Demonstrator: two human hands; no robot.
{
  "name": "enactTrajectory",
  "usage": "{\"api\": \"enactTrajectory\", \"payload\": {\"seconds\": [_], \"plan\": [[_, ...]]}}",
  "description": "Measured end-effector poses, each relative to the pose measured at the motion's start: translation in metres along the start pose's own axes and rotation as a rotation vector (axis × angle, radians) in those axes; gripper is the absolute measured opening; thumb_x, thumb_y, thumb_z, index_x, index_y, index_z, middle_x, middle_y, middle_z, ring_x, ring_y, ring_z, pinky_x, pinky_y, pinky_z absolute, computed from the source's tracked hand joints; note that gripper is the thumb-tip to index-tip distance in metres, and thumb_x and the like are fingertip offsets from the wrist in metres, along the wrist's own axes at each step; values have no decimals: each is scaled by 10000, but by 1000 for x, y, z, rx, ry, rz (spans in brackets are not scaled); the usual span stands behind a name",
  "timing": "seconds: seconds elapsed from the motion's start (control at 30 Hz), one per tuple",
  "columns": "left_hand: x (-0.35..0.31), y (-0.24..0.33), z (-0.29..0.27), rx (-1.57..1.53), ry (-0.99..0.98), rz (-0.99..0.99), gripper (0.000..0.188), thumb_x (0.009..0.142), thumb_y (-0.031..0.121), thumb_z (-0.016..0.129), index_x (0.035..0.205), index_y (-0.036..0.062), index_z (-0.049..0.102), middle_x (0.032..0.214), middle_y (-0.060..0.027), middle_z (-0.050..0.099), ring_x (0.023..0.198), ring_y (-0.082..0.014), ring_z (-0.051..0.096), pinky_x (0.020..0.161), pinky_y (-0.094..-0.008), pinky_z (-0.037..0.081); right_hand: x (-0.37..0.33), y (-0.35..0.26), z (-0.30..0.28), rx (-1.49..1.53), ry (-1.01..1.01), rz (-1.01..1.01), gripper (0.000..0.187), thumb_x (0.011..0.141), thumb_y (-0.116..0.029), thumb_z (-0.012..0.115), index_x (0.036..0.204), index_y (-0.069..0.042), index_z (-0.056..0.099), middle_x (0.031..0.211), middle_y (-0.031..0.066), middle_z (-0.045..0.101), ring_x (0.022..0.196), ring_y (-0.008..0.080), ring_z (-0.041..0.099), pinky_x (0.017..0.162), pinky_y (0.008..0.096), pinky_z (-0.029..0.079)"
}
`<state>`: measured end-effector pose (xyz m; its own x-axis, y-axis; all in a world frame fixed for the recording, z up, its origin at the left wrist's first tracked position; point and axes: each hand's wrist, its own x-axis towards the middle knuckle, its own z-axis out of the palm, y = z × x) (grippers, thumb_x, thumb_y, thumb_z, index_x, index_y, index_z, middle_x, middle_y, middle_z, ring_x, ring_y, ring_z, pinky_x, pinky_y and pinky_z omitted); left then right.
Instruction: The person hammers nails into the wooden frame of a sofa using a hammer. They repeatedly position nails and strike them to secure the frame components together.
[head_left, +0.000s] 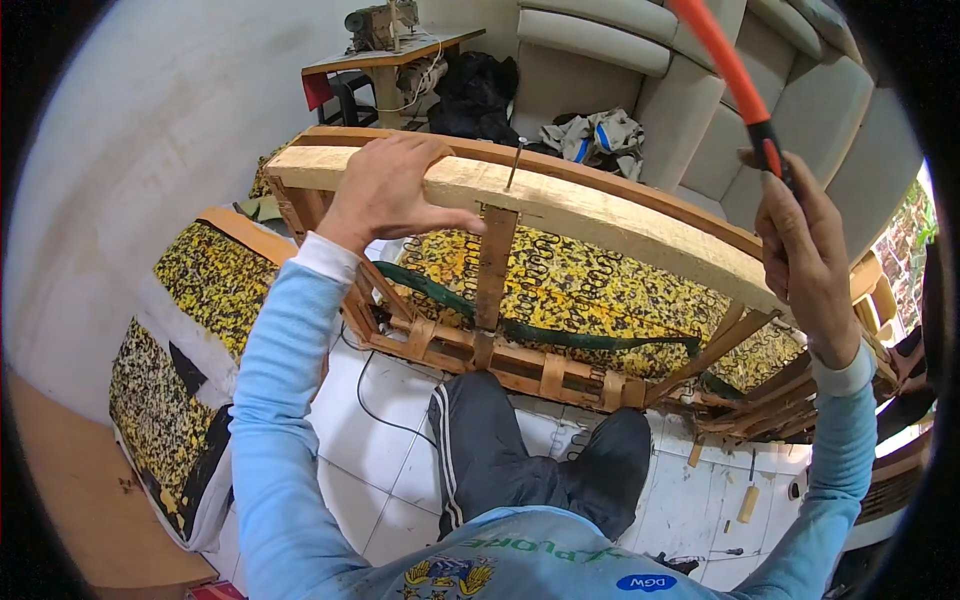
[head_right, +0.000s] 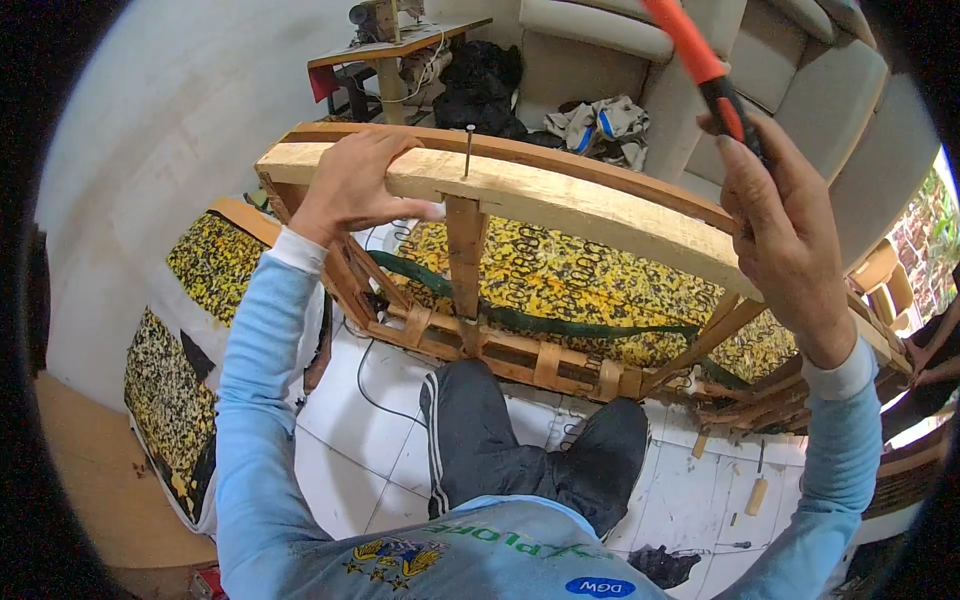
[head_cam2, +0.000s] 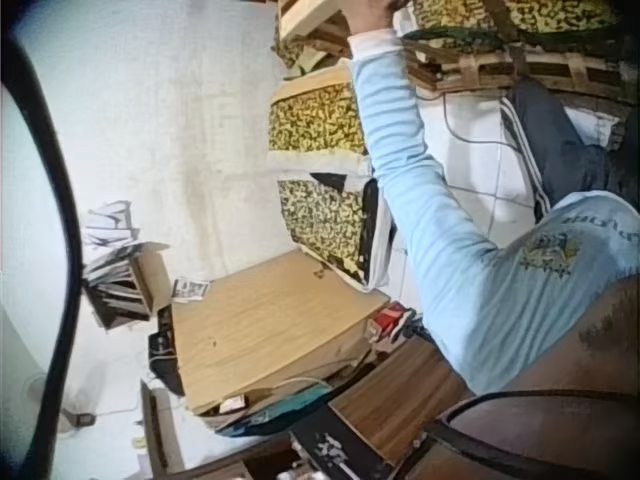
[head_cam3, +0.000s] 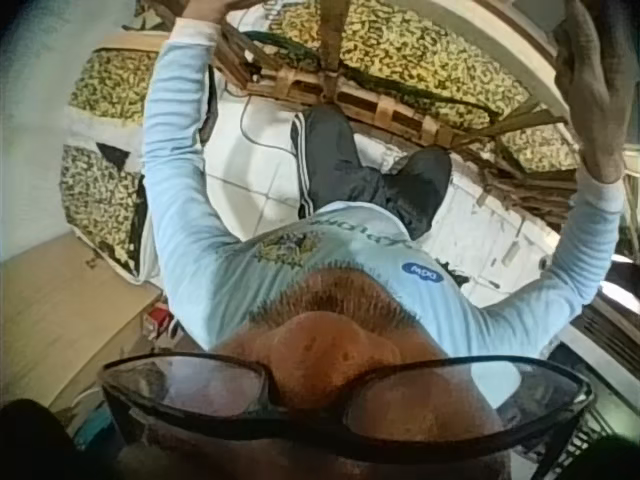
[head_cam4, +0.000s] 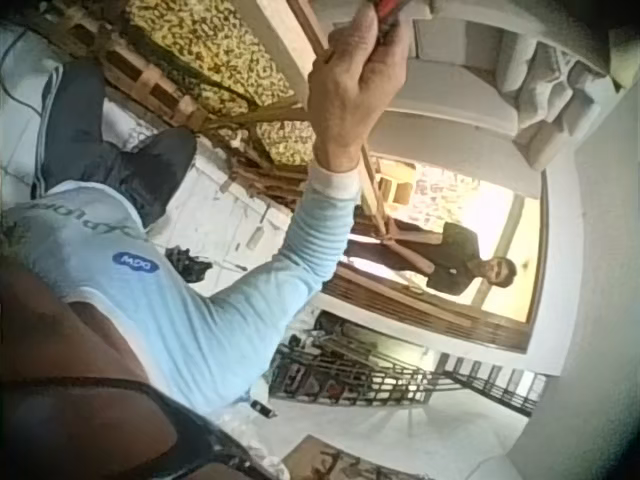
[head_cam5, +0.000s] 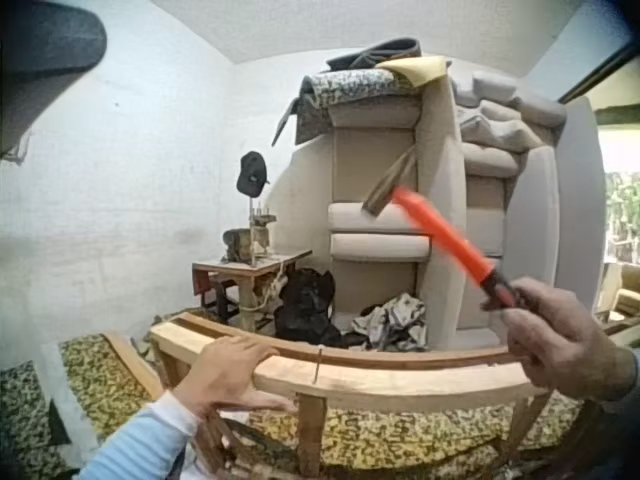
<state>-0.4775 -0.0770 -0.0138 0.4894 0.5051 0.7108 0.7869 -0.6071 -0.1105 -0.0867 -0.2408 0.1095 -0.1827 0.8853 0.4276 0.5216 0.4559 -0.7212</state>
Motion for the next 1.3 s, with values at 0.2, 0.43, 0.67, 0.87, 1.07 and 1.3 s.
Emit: {"api": "enactTrajectory", "payload": {"seconds": [0.2,0.43,0.67,0.87,1.07,1.3], "plan": [[8,18,-10,39,-171,-194,822,689,796,775,1026,47,734,1016,-143,728,1015,-346,697,872,-469,553,-26,47,33,-181,137,-195,368,1042,-30,551,1406,-28,497,809,-13,520,608,82,491,514,281,414],[11,20,-6,44,-168,-180,808,701,796,755,1006,48,731,984,-146,720,992,-351,692,847,-472,547,-72,115,67,-1003,-388,-601,719,925,-135,644,1546,-461,484,727,58,468,550,207,578,456,381,519],[10,15,-6,56,-166,-161,831,690,821,747,1009,54,727,993,-137,719,1002,-347,689,863,-471,537,-66,125,91,-411,-278,-358,609,1004,-73,587,1578,-236,469,965,172,686,637,235,639,663,369,592],[9,20,-7,39,-126,-164,814,682,802,764,1019,62,717,1013,-125,720,1034,-337,684,915,-481,515,-52,66,55,-101,-108,-22,365,1082,-124,508,1432,-26,543,819,42,590,629,96,510,619,262,443],[3,16,-2,52,-55,-134,826,657,796,777,1006,51,709,1015,-134,728,1003,-335,700,895,-468,526,-2,25,14,-20,107,-152,332,1131,-337,485,1099,-46,641,678,-43,476,559,58,447,493,237,353],[3,18,-1,11,10,-125,767,640,728,831,990,55,715,1022,-139,737,997,-334,707,891,-458,537,-3,31,18,-350,-103,-218,410,1155,-429,361,1086,-78,562,745,-4,503,578,86,481,482,261,381]]}}
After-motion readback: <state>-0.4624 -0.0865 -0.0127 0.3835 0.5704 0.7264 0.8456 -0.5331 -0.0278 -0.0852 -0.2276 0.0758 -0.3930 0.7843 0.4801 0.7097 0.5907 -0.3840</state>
